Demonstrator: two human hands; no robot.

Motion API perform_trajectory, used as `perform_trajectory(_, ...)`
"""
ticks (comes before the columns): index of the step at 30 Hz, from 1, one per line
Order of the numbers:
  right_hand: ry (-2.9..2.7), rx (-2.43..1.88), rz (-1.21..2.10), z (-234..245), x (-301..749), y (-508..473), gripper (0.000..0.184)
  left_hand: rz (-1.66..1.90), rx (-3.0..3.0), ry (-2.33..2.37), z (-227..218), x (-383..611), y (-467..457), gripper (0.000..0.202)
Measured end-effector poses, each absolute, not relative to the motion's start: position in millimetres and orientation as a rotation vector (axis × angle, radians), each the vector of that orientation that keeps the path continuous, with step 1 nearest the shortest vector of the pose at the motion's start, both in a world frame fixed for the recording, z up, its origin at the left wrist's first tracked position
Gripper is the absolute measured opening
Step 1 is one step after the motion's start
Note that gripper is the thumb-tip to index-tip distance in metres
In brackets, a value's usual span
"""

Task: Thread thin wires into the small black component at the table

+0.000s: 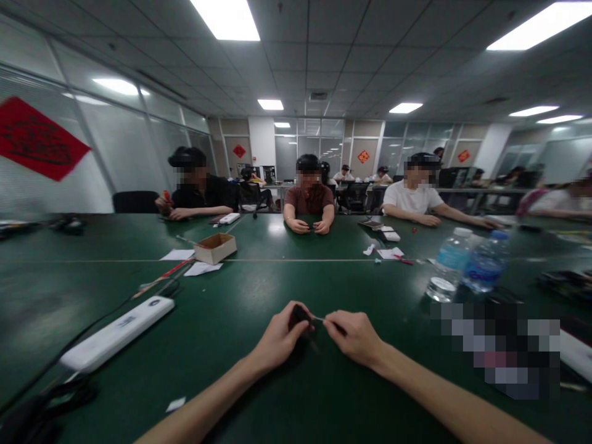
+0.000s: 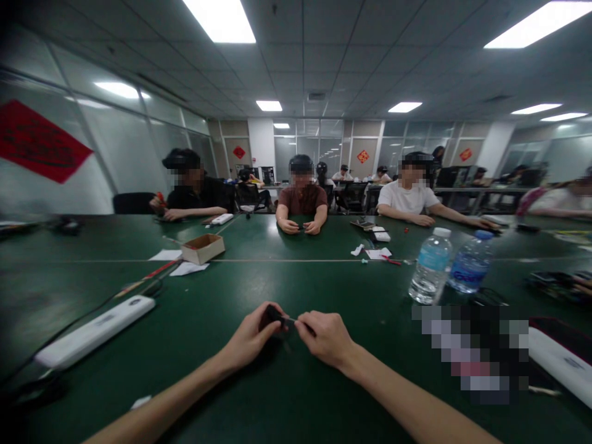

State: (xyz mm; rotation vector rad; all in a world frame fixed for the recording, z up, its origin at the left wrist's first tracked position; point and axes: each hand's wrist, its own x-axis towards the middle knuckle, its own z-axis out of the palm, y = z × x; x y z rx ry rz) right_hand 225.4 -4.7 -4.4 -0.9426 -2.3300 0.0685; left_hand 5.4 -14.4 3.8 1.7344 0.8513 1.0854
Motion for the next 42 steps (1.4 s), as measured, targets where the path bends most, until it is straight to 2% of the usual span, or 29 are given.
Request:
perform_trajectory(8, -2.268, -1.112, 0.078, 4, 223, -5, 0.022, 1.042, 1.506, 0.764, 1, -1, -9, 0.051)
perform_trajectory(23, -2.387, -0.971, 0.065, 3, 224, -6, 0.025, 0.998, 1.182, 0.748, -5, -8, 0, 0.029)
perform_trajectory(42, -2.437, -0.927, 0.037, 2, 225, -6, 0.027, 0.955, 1.163, 0.724, -6, -9, 2, 0.024)
